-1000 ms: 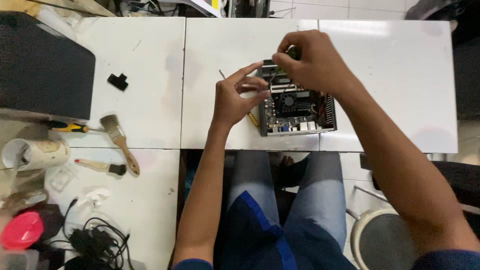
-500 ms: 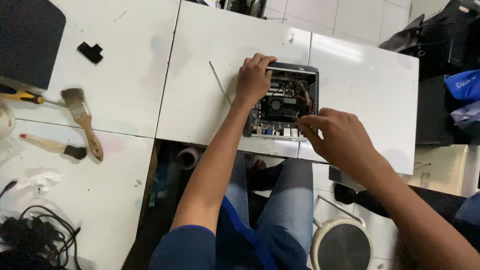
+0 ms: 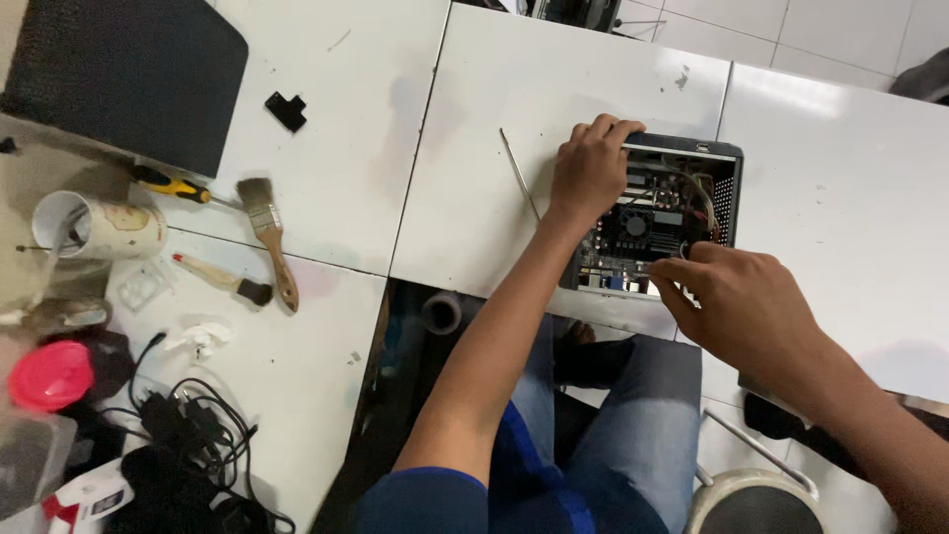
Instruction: The person works on the internal components of a small form-factor computer case placed on a white table. They use a screwdriver to tighten screws on the motherboard and power supply area, then use a thin metal tool to probe and adjust connections within the case.
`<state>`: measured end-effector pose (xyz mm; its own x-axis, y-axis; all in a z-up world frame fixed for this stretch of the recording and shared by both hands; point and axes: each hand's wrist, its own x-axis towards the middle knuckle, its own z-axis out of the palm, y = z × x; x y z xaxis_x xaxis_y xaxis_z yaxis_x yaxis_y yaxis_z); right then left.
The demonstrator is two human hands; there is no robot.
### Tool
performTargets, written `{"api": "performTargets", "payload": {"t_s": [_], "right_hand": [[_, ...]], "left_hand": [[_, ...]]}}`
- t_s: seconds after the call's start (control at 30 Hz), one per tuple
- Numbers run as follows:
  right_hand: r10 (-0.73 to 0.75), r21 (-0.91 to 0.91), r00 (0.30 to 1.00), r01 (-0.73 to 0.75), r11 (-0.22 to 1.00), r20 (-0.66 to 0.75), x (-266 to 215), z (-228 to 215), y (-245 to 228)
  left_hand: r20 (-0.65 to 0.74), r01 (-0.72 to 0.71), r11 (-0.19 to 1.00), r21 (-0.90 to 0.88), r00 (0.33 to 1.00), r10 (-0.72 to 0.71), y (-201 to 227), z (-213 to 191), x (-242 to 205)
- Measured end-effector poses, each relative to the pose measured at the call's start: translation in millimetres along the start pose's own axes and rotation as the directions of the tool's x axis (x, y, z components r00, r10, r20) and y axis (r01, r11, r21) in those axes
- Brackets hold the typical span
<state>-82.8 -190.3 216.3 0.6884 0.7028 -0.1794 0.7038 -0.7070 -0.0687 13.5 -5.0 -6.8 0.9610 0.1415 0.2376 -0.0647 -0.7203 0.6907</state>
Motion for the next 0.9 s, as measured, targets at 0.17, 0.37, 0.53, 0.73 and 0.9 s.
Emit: {"api": "performTargets", "payload": {"t_s": [0.17, 0.37, 0.53, 0.73, 0.9], "right_hand": [[0.019, 0.017, 1.000, -0.019, 1.000, -0.002, 1, 1, 5], [-0.001, 0.019, 1.000, 0.001, 1.000, -0.017, 0, -2, 6], [-0.017, 0.045, 0.999, 0.019, 0.999, -0.044, 5, 8, 8], [-0.055, 0.023, 0.998, 0.055, 0.998, -0.027, 7, 5, 9], [-0.066, 0.045, 0.998, 0.067, 0.997, -0.024, 9, 10, 9]], "left_hand": [[0.039, 0.022, 0.999, 0.026, 0.999, -0.023, 1, -2, 1], [0.063, 0.017, 1.000, 0.008, 0.998, -0.017, 3, -5, 2], [0.070, 0.003, 1.000, -0.003, 0.998, -0.003, 2, -6, 3], [0.053, 0.012, 1.000, -0.002, 0.998, -0.012, 10, -14, 0], [0.052, 0.006, 1.000, -0.019, 0.999, -0.005, 10, -14, -1]]}}
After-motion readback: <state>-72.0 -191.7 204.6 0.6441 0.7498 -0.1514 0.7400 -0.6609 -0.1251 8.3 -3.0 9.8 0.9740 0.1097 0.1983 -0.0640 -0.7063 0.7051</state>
